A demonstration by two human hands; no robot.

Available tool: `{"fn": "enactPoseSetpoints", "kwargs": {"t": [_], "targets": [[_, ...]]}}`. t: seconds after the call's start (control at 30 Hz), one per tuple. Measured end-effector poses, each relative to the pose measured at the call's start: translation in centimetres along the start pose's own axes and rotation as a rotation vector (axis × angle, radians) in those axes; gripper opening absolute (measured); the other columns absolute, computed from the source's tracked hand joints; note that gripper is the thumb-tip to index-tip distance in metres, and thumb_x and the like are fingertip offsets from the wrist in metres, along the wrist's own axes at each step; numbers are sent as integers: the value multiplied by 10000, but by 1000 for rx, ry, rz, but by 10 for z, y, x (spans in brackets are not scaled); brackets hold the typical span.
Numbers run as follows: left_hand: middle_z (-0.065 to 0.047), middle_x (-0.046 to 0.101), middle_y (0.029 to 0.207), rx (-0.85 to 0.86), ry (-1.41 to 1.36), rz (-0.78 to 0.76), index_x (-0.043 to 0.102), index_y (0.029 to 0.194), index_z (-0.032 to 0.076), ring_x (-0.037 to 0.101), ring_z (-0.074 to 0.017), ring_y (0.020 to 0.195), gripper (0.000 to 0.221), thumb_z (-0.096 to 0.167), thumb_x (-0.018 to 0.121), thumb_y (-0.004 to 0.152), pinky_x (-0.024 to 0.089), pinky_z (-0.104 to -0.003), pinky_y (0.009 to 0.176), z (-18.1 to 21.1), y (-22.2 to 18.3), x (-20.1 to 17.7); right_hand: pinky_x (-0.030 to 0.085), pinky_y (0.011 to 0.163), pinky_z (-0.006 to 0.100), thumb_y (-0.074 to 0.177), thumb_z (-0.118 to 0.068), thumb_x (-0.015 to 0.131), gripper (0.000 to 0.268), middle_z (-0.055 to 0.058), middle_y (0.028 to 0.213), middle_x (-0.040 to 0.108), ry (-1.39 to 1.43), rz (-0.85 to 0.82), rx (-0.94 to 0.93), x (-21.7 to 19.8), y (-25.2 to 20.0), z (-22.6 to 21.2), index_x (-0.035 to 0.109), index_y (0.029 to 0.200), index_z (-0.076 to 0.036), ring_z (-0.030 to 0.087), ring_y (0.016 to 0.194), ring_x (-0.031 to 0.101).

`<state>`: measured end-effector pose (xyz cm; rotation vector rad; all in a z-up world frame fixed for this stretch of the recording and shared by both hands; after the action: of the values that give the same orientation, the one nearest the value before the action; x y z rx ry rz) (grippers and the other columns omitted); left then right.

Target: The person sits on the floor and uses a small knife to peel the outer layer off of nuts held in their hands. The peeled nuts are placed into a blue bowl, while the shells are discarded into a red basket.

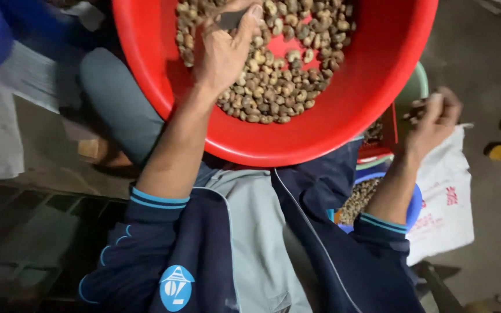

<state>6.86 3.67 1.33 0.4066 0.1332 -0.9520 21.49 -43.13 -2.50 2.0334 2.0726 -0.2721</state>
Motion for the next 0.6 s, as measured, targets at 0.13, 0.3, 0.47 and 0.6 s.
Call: {"fn": "enactPoseSetpoints", "kwargs": {"t": [0.13, 0.3, 0.47, 0.6], "targets": [[-106, 802, 902, -12, -3, -31, 642, 1265, 107, 842, -191, 794, 198, 192, 583, 1096, 626, -228, 435, -8, -3, 5, 480, 643, 217, 1034, -299, 618, 314, 37, 857, 679, -295, 34, 302, -33, -42, 69, 632, 1185, -25, 90, 705, 598], [-109, 801, 989, -45, -104, -14, 642, 1257, 102, 839, -206, 793, 197, 179, 586, 1085, 680, -251, 509, -7, -2, 3, 456, 516, 201, 1025, -283, 581, 281, -8, 752, 637, -198, 109, 474, -58, -61, 100, 611, 1183, -52, 65, 577, 552], [-24, 769, 873, -155, -63, 30, 690, 1159, 94, 810, -151, 775, 190, 206, 606, 1030, 631, -271, 600, -21, -6, -8, 514, 643, 295, 1114, -224, 595, 207, 87, 871, 671, -436, -138, -122, -16, -26, 59, 625, 1066, -24, 171, 713, 595], [-8, 779, 936, -173, 27, 47, 674, 1192, 126, 821, -136, 799, 196, 215, 609, 1029, 654, -251, 613, -27, -9, -8, 521, 626, 323, 1073, -233, 620, 181, 81, 902, 668, -503, -409, -295, 70, -43, 22, 625, 1105, -55, 197, 718, 610]]}}
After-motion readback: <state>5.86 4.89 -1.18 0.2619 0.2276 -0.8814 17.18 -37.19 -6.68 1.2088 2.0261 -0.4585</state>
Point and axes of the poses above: each hand's wrist, its own y-axis towards the middle knuckle, its own x-axis out of the palm, z = x × y, the point moved 9 cm from there along y, towards the middle knuckle
